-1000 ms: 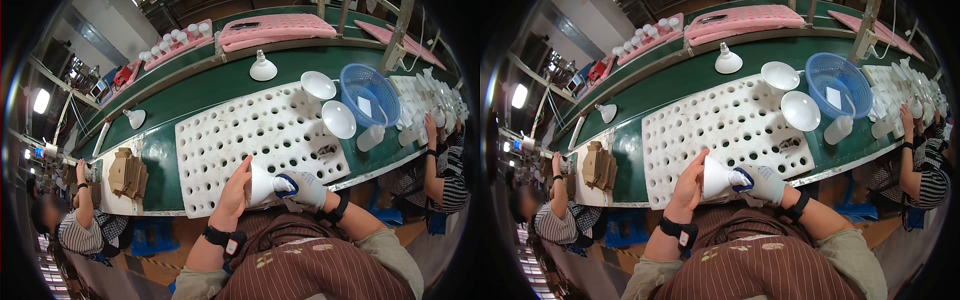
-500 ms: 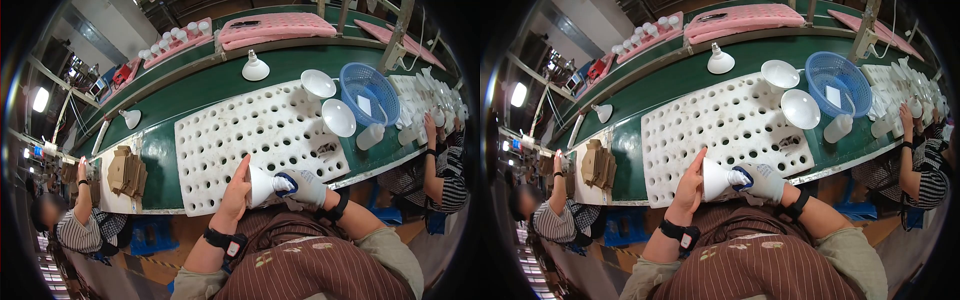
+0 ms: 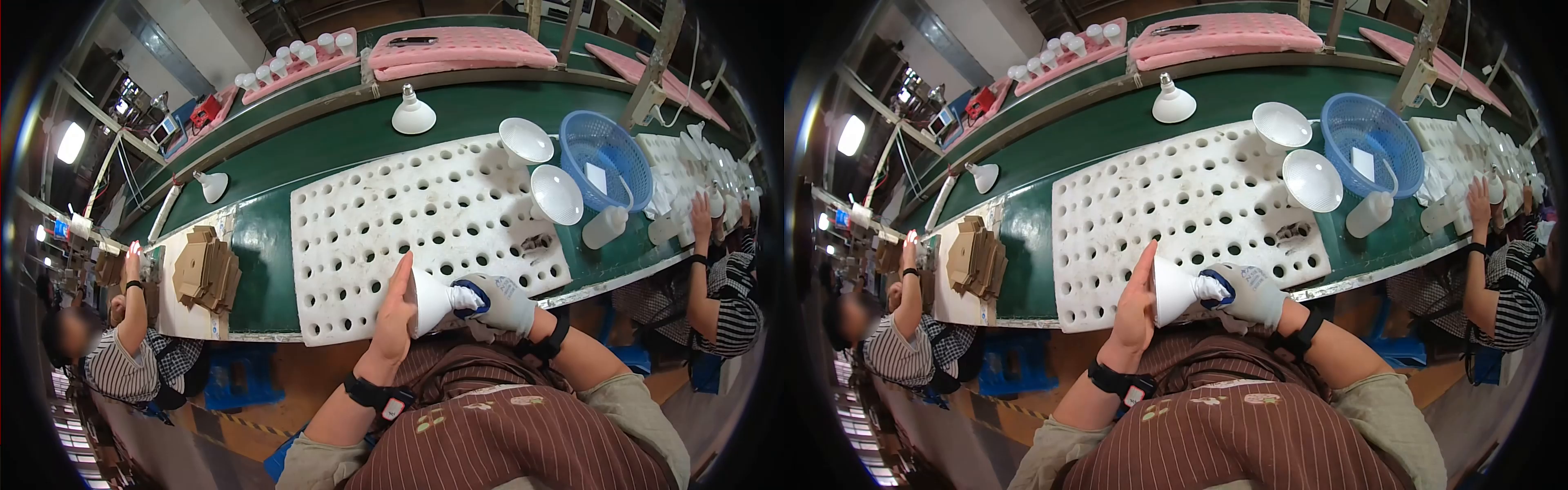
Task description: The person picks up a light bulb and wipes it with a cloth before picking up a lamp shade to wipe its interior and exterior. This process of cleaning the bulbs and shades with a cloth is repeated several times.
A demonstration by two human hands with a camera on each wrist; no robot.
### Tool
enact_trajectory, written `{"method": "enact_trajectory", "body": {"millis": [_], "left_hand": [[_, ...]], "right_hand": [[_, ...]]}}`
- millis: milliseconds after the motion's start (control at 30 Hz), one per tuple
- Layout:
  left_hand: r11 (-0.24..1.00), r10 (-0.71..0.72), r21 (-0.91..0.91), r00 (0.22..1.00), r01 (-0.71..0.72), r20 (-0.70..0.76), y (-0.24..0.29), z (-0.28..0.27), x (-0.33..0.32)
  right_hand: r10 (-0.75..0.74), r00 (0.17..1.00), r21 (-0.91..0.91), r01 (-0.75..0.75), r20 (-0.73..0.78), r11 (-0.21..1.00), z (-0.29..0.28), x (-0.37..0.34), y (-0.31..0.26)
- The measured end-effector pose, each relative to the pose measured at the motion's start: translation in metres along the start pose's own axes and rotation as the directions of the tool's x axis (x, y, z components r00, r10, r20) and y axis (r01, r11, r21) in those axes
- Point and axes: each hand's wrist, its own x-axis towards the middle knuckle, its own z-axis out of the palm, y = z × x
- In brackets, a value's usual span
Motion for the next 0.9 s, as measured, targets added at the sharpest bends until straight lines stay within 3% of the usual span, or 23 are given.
{"method": "enact_trajectory", "body": {"millis": [33,100,233,900], "left_hand": [[1.0,0.001,-0.004,1.0,-0.001,0.001,0.002,0.001,0.002],[0.988,-0.128,-0.092,0.989,0.121,-0.077,0.009,0.006,0.009],[0.991,-0.124,-0.054,0.988,0.12,-0.096,0.009,0.005,0.011],[0.995,-0.034,0.101,0.993,0.022,0.113,0.0,-0.018,0.007]], "right_hand": [[0.001,1.0,-0.004,-0.001,0.001,1.0,-0.001,0.0,-0.001],[0.04,0.999,0.003,-0.04,0.012,0.999,-0.001,0.001,-0.005],[0.051,0.999,0.018,-0.051,0.012,0.999,-0.002,0.002,-0.005],[0.067,0.996,0.083,-0.071,0.05,0.994,-0.008,0.005,-0.003]]}}
